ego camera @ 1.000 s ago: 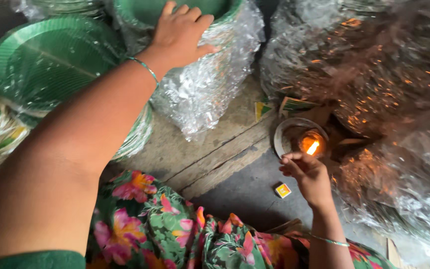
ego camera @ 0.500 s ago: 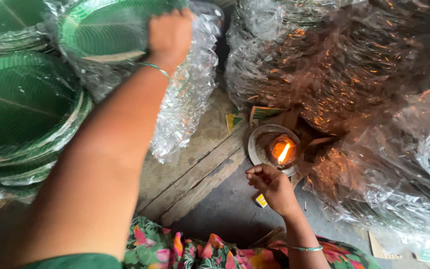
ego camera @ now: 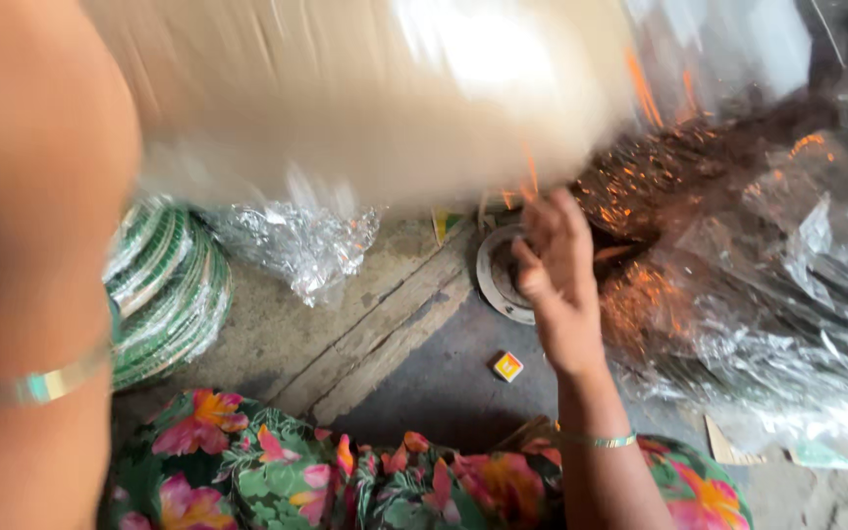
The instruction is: The person sits on the floor and wraps individual green leaf-patterned plates with clear plastic film. They use a small flame from a metal bowl to heat and shrink the plastic around each plate, then place the wrapped plate onto a stack.
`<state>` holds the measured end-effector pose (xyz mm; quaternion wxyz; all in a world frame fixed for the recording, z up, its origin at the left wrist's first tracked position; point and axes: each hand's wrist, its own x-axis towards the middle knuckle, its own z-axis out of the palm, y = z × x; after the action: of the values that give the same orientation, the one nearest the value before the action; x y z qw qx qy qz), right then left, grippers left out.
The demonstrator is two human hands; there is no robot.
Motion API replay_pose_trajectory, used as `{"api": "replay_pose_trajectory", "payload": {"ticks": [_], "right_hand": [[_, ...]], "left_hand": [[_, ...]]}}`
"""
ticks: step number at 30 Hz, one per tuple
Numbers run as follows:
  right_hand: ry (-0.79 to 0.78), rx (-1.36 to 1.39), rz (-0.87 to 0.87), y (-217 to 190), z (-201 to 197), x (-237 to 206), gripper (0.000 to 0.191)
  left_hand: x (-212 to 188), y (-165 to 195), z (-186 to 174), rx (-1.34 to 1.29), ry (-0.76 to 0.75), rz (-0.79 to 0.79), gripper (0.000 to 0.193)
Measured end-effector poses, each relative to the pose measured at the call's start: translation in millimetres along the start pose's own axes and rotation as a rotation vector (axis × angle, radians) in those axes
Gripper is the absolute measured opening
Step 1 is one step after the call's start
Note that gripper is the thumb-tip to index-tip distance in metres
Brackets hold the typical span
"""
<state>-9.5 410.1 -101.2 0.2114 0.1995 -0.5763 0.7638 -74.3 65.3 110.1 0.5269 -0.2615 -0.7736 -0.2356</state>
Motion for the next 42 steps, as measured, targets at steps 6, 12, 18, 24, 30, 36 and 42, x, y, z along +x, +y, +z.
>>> {"api": "replay_pose_trajectory", "payload": {"ticks": [6, 12, 18, 24, 30, 36, 42], "right_hand": [[0.158, 0.338, 0.135, -30, -6, -3, 0.059], [0.412, 0.124, 0.327, -21, -18, -12, 0.008], [0.058, -0.390, 0.631, -16, -44, -59, 0.019], [-0.304, -0.730, 0.823, 66, -37, -96, 0.045], [0.314, -1.157, 0.586, 118, 26, -103, 0.097], [0.054, -0.523, 1.493, 98, 36, -103, 0.044], [0.036, -0.188, 0.973, 71, -9, -97, 0.013]], "left_hand": [[-46, 10, 34, -0.687, -0.080, -0.093, 0.018], [-88, -34, 105, -0.916, -0.429, -0.590, 0.022], [-216, -95, 73, -0.701, -0.566, -0.392, 0.016], [-324, -85, 60, -0.185, -1.864, -0.679, 0.026], [-307, -72, 117, -0.166, -0.975, -0.650, 0.098], [-318, -52, 125, -0.665, -1.427, -1.127, 0.079], [-287, -64, 100, -1.257, -1.283, -1.466, 0.031]]}}
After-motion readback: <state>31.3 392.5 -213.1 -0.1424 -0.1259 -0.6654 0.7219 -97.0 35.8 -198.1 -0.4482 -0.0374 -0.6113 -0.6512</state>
